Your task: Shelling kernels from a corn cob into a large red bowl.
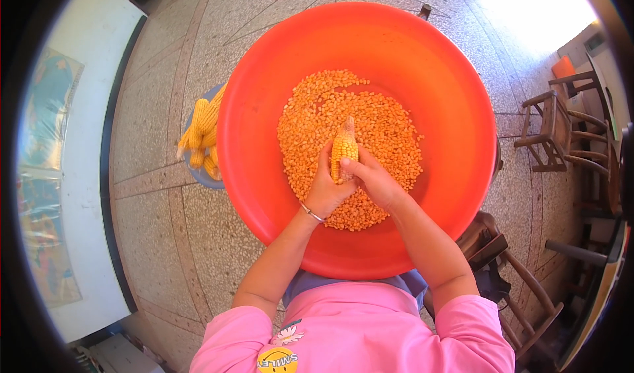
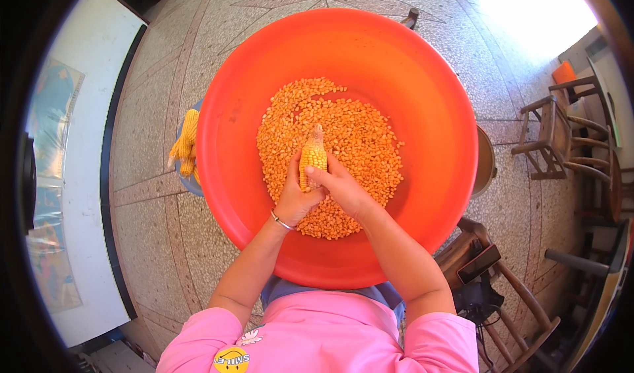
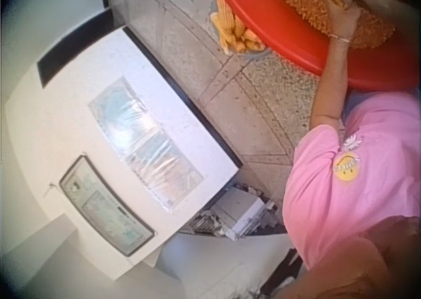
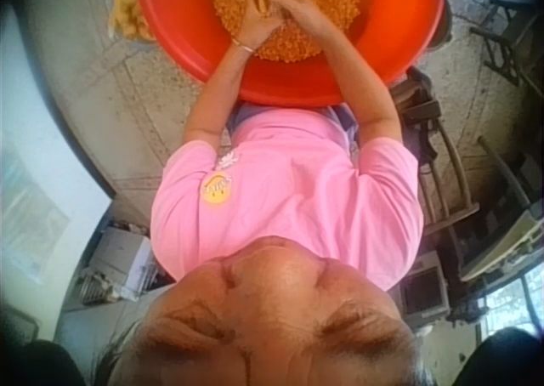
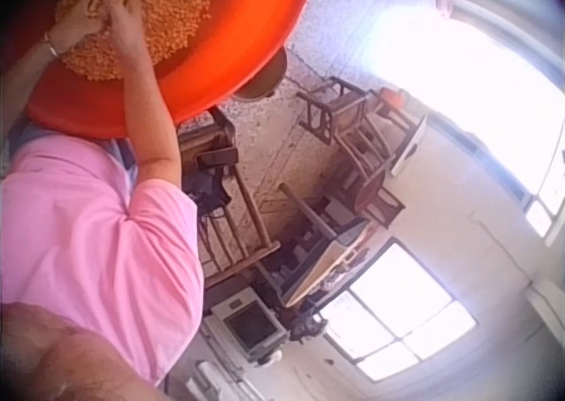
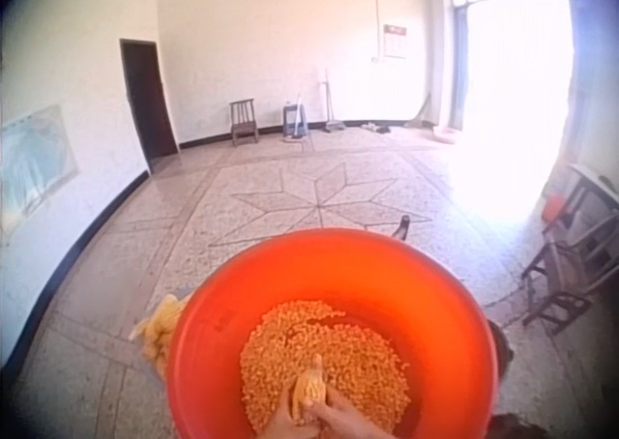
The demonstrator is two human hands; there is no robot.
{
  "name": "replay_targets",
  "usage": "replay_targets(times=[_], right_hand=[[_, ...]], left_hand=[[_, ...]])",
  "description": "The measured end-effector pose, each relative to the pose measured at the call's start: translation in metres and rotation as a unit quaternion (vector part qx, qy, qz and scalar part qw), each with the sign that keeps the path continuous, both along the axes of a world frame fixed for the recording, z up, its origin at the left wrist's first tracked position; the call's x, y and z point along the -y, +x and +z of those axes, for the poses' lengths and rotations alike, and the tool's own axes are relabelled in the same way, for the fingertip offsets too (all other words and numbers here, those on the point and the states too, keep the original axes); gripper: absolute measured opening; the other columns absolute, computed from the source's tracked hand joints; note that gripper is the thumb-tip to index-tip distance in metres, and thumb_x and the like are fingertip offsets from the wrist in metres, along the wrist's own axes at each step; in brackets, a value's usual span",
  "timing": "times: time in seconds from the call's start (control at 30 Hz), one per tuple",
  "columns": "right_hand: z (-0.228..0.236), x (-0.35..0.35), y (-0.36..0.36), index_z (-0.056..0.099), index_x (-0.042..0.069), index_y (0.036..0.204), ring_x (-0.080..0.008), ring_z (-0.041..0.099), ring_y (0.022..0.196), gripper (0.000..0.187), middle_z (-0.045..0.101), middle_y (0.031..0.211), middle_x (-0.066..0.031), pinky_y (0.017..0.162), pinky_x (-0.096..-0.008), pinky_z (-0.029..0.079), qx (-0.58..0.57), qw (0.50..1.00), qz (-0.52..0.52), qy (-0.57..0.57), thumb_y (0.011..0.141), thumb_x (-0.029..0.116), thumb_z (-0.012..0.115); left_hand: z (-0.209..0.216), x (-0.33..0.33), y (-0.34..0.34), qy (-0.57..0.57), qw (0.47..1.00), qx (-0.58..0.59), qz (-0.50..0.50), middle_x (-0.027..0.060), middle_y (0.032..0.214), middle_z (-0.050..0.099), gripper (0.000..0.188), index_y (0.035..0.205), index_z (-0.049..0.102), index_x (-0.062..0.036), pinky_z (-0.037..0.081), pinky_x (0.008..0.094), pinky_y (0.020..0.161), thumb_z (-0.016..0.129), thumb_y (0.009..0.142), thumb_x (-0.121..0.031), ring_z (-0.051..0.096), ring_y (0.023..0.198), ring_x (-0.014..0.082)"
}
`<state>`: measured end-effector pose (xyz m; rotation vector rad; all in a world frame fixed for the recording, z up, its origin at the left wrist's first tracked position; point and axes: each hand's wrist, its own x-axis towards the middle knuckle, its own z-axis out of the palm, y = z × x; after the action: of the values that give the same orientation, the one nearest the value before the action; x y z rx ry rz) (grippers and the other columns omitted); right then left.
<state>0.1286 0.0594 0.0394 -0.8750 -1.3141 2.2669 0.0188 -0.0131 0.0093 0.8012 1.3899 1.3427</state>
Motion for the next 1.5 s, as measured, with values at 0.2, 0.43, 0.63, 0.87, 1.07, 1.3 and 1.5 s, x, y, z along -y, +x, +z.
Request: replay_targets(times=[0.2,0.43,0.63,0.87,1.07,1.3,1.5], right_hand=[[-0.006,-0.002,0.004,0.036,0.000,0.128,-0.0142,0.045,0.107,0.054,0.049,0.115,-0.0082,0.093,-0.0284,0.036,-0.016,1.000,-0.011,-0.018,0.087,0.028,0.058],[-0.002,-0.003,0.008,0.038,0.005,0.128,-0.0119,0.048,0.097,0.046,0.050,0.108,-0.0030,0.084,-0.0279,0.040,-0.005,0.999,0.026,-0.023,0.085,0.017,0.053],[-0.010,-0.005,0.007,0.039,0.005,0.129,-0.0126,0.048,0.099,0.047,0.051,0.110,-0.0033,0.084,-0.0277,0.040,-0.050,0.993,0.014,-0.101,0.083,0.014,0.049],[-0.011,-0.008,0.005,0.035,0.002,0.130,-0.0146,0.050,0.100,0.055,0.050,0.110,-0.0071,0.086,-0.0283,0.042,-0.056,0.997,0.020,-0.052,0.084,0.019,0.059],[-0.005,0.003,-0.003,0.027,0.001,0.134,-0.0155,0.048,0.104,0.070,0.050,0.112,-0.0079,0.090,-0.0305,0.040,-0.033,0.999,0.000,-0.025,0.078,0.013,0.068],[-0.014,-0.003,0.001,0.027,0.001,0.135,-0.0158,0.046,0.108,0.066,0.048,0.118,-0.0083,0.094,-0.0304,0.037,-0.051,0.994,-0.023,-0.098,0.084,0.022,0.063],[-0.004,0.002,-0.001,0.028,0.000,0.134,-0.0158,0.047,0.106,0.063,0.049,0.117,-0.0083,0.092,-0.0299,0.039,-0.028,0.998,-0.004,-0.049,0.085,0.019,0.062]], left_hand=[[0.012,-0.002,0.006,0.058,0.996,-0.065,-0.026,0.0115,0.126,0.041,0.085,0.140,0.016,-0.0081,0.042,0.0317,0.091,0.063,0.070,0.003,0.045,0.113,0.0210],[0.004,-0.002,-0.003,0.080,0.993,0.058,-0.059,0.0101,0.124,0.042,0.086,0.140,0.016,-0.0087,0.043,0.0303,0.089,0.061,0.069,0.007,0.045,0.112,0.0183],[0.015,-0.001,-0.004,0.032,0.994,0.095,-0.030,0.0084,0.121,0.043,0.083,0.140,0.018,-0.0085,0.046,0.0282,0.084,0.059,0.070,0.007,0.046,0.109,0.0160],[0.020,-0.002,-0.005,-0.002,0.997,0.048,-0.053,0.0091,0.120,0.044,0.086,0.140,0.018,-0.0094,0.044,0.0294,0.086,0.059,0.066,0.008,0.047,0.107,0.0177],[0.005,0.000,-0.001,0.078,0.996,-0.032,-0.042,0.0096,0.120,0.044,0.089,0.140,0.018,-0.0084,0.043,0.0300,0.087,0.060,0.064,0.008,0.047,0.106,0.0189],[0.008,-0.004,0.002,0.048,0.997,0.049,-0.023,0.0085,0.121,0.044,0.088,0.141,0.017,-0.0083,0.047,0.0250,0.076,0.059,0.066,0.010,0.050,0.104,0.0161],[0.003,0.002,0.000,0.028,0.998,0.058,-0.019,0.0095,0.124,0.043,0.084,0.139,0.021,-0.0069,0.041,0.0302,0.091,0.062,0.067,0.007,0.045,0.113,0.0184]])
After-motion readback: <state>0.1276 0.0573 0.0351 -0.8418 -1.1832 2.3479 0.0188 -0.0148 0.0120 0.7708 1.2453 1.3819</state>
